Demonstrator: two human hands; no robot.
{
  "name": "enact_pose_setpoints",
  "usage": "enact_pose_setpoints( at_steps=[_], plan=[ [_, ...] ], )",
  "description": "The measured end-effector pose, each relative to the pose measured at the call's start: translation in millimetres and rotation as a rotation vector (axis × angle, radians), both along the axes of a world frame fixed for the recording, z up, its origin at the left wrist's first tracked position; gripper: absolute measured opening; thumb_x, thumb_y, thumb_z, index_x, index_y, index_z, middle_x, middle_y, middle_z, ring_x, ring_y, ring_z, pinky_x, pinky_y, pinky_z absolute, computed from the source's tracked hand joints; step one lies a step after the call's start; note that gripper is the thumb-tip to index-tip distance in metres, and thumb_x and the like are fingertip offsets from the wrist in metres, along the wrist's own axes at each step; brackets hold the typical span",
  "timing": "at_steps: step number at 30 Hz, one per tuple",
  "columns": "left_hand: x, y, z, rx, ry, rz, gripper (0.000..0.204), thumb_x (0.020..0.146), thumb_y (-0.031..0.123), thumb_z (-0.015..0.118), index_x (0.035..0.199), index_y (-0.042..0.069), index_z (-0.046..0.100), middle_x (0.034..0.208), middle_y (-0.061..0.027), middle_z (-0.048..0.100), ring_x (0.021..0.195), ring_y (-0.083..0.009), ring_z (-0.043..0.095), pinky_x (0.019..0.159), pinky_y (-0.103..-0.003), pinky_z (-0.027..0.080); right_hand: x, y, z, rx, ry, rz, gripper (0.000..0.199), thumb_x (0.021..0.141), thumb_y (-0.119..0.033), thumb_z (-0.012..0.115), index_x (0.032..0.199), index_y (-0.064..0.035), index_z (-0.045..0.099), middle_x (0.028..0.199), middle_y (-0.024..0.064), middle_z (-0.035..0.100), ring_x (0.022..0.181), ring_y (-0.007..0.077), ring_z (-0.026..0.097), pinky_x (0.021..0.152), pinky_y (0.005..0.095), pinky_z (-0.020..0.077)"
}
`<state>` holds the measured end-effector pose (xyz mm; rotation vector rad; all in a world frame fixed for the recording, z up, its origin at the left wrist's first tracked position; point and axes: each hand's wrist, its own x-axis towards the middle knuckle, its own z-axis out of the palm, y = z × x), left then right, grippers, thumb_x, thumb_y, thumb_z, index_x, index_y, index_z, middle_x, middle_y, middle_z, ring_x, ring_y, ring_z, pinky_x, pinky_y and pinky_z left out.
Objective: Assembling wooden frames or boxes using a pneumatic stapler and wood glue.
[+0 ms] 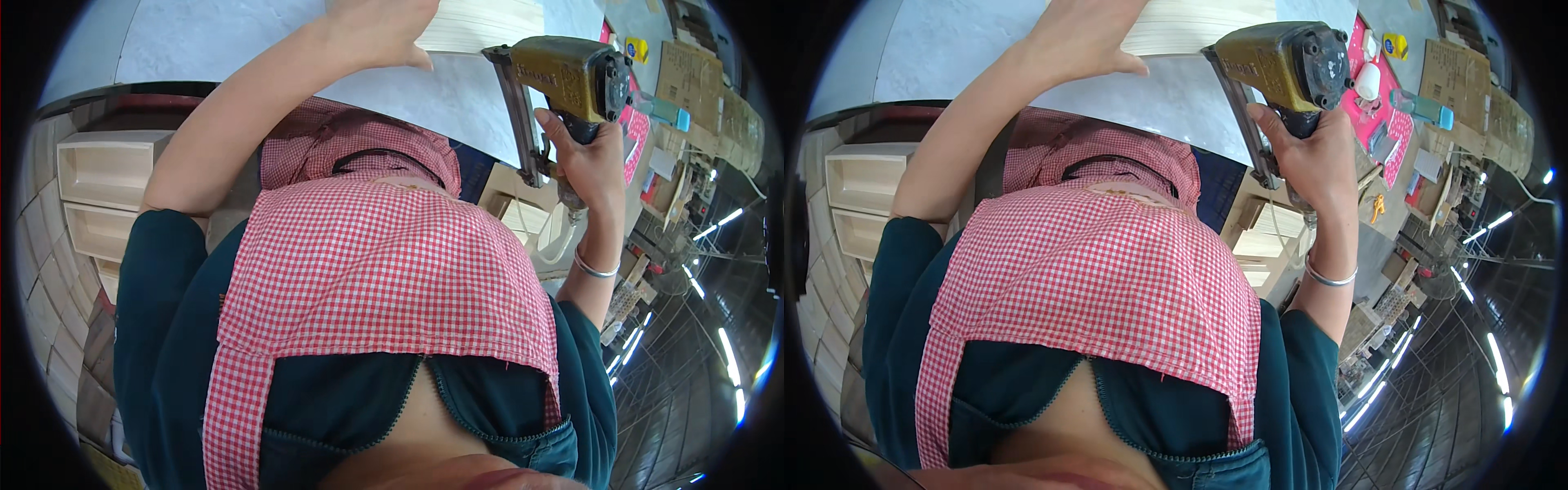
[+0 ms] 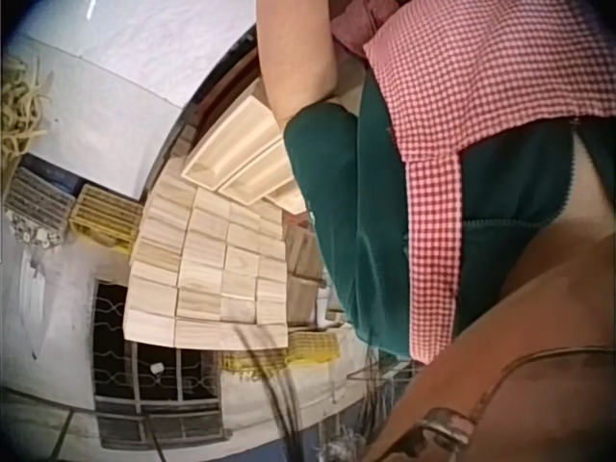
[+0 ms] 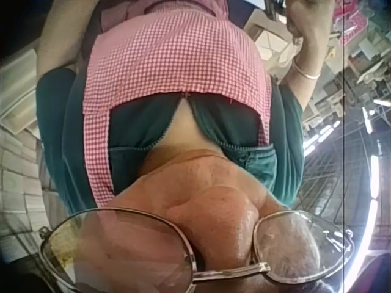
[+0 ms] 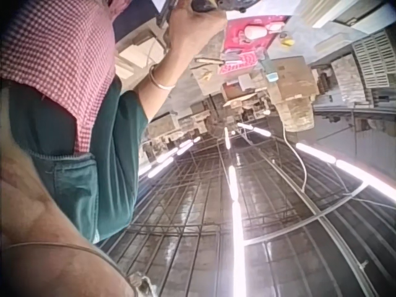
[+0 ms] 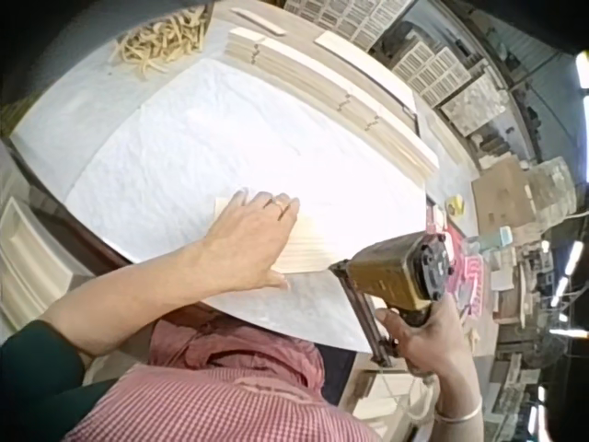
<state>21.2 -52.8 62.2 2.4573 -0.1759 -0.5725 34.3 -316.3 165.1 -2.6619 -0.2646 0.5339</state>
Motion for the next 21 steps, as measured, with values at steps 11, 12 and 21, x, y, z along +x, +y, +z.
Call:
enact_pose_setpoints(
  at_steps=[11, 12, 21],
  plan=[
    [-46, 31, -41, -0.159, 0.005, 0.368, 0.126, 0.065, 0.060, 0.084, 0.152, -0.007, 0.023, 0.154, -0.0284, 0.033, 0.147, -0.0396, 0.028, 0.120, -0.051, 0.021, -17, 28, 23, 0.287, 0.061, 0.120, 0.030, 0.083, -0.014, 0.083, 0.103, 0.0040, 0.070, 0.074, 0.0067, 0.071, 0.056, 0.0107, 0.059, 0.048, 0.0234, 0.0451],
    [-42, 26, -36, -0.130, -0.013, 0.374, 0.125, 0.065, 0.060, 0.084, 0.152, -0.007, 0.023, 0.153, -0.0277, 0.034, 0.147, -0.0393, 0.029, 0.120, -0.051, 0.020, -14, 28, 28, 0.313, 0.083, 0.143, 0.030, 0.082, -0.014, 0.083, 0.103, 0.0039, 0.070, 0.076, 0.0072, 0.071, 0.057, 0.0110, 0.061, 0.049, 0.0235, 0.0461],
    [-30, 21, -28, -0.248, 0.096, 0.325, 0.122, 0.065, 0.060, 0.083, 0.150, -0.006, 0.026, 0.152, -0.0255, 0.037, 0.145, -0.0377, 0.032, 0.119, -0.051, 0.022, -22, 42, 39, 0.219, 0.135, 0.132, 0.028, 0.085, -0.015, 0.081, 0.103, 0.0034, 0.070, 0.081, 0.0091, 0.073, 0.062, 0.0131, 0.064, 0.054, 0.0237, 0.0496]
  ],
)
